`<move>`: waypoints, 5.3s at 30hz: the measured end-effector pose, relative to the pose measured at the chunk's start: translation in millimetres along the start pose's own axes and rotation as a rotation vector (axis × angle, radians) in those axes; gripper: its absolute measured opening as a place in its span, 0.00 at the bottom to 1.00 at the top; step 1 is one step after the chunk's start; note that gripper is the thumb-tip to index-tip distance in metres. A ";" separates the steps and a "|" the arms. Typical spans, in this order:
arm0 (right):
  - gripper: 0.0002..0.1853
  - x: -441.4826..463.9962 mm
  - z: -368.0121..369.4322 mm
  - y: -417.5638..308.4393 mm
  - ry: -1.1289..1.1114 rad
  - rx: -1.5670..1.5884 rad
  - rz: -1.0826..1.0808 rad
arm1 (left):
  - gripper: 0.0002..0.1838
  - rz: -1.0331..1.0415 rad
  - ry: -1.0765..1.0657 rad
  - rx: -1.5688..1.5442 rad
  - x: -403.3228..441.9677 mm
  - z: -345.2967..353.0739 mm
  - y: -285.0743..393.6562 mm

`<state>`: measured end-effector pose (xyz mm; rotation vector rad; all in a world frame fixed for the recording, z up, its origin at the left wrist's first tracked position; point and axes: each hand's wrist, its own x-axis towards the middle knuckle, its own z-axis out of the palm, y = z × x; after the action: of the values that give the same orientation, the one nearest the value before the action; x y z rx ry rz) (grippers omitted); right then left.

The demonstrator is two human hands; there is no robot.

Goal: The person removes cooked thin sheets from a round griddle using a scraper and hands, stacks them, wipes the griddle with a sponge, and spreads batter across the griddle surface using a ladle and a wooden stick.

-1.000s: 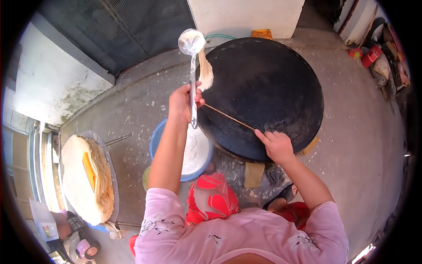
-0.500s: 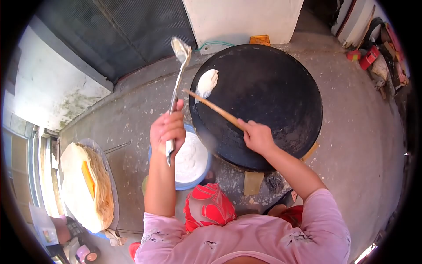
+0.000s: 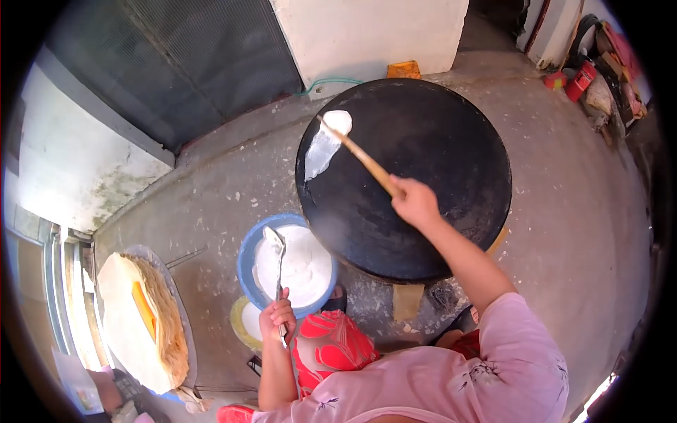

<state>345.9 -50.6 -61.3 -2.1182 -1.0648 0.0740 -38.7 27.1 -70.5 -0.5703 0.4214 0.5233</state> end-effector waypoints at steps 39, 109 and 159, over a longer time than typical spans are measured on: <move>0.25 44.3 -20.8 12.1 0.061 -0.456 0.182 | 0.17 -0.039 0.065 0.007 17.1 -25.2 26.0; 0.19 25.4 -142.9 119.3 -0.026 0.505 0.746 | 0.18 0.225 0.017 0.255 -51.5 61.1 -20.0; 0.14 -4.9 -83.4 27.3 -0.195 0.171 0.537 | 0.17 0.180 0.047 0.484 -35.8 61.4 -65.0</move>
<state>390.9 -114.1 -20.5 -2.2130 -0.5418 0.6168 -15.8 4.9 20.4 -0.0782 0.6252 0.5559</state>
